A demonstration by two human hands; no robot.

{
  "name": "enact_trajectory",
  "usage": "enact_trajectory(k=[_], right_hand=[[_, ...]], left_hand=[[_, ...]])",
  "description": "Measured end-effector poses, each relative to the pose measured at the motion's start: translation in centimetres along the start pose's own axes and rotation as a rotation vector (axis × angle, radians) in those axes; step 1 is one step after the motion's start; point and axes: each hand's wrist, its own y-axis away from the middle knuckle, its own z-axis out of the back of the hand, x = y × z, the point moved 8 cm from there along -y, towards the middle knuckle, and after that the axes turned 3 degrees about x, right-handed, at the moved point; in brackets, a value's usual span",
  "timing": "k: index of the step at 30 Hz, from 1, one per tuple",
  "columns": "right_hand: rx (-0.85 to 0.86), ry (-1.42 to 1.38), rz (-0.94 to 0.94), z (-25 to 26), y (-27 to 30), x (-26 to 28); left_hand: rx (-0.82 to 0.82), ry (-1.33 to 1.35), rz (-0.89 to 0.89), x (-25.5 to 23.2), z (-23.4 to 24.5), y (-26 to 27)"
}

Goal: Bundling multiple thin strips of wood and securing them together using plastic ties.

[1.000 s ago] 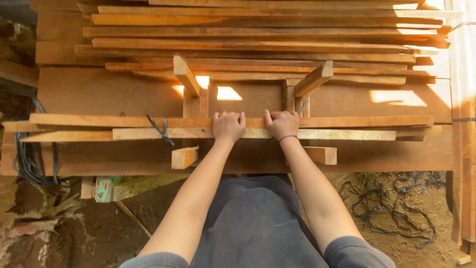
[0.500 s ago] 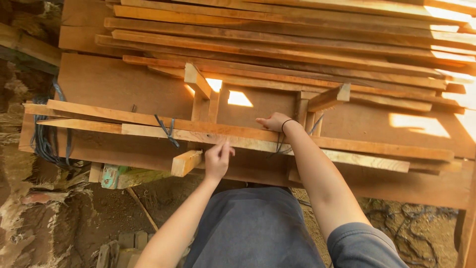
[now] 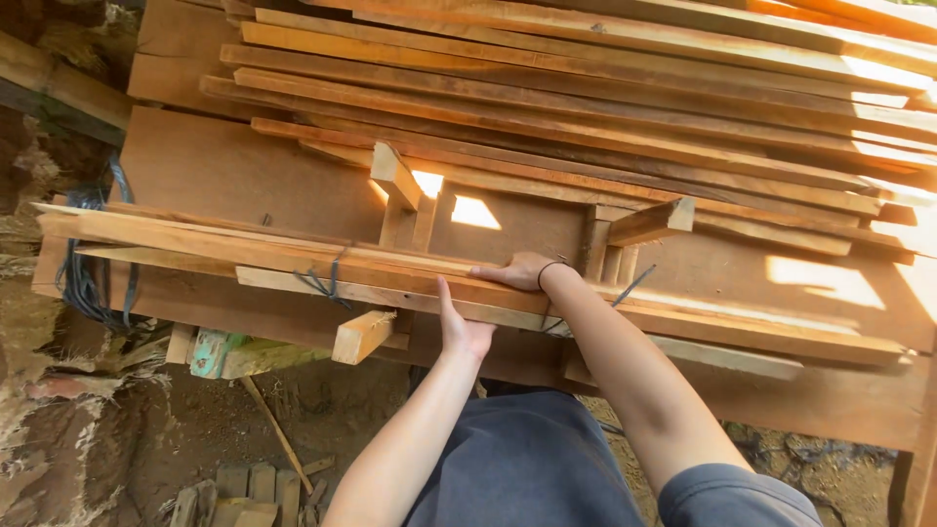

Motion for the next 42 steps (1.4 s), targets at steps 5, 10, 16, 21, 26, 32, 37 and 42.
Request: enact_trajectory(k=[5, 10, 16, 21, 26, 32, 37, 42], right_hand=[[-0.368, 0.333, 0.14, 0.8, -5.4, -3.0], [-0.62, 0.523, 0.182, 1.9, -4.1, -2.8], [-0.707, 0.515, 0.189, 3.5, -1.7, -2.2], [-0.777, 0.626, 0.14, 3.4, -4.1, -3.0], [-0.842, 0.567, 0.156, 3.1, -5.3, -1.7], [-0.936, 0.544, 0.263, 3.0, -4.2, -1.7], [-0.853, 0.46, 0.271, 4.4, -2.5, -1.4], [-0.456, 0.001, 0.042, 7.3, -4.1, -3.4]], left_hand=[[-0.036, 0.065, -0.144, -0.7, -0.1, -2.6], [0.003, 0.035, -0.186, -0.6, -2.9, -2.5], [0.025, -0.014, -0.224, -1.2, -7.5, -0.3], [-0.082, -0.178, -0.159, -0.9, -4.5, -4.2], [-0.04, -0.331, -0.135, -2.9, -5.1, -5.5], [-0.05, -0.351, -0.143, -2.8, -3.9, -6.6], [-0.011, -0.388, -0.122, -2.4, -3.2, -6.5], [0.106, -0.447, -0.063, -2.3, -3.4, -6.4]])
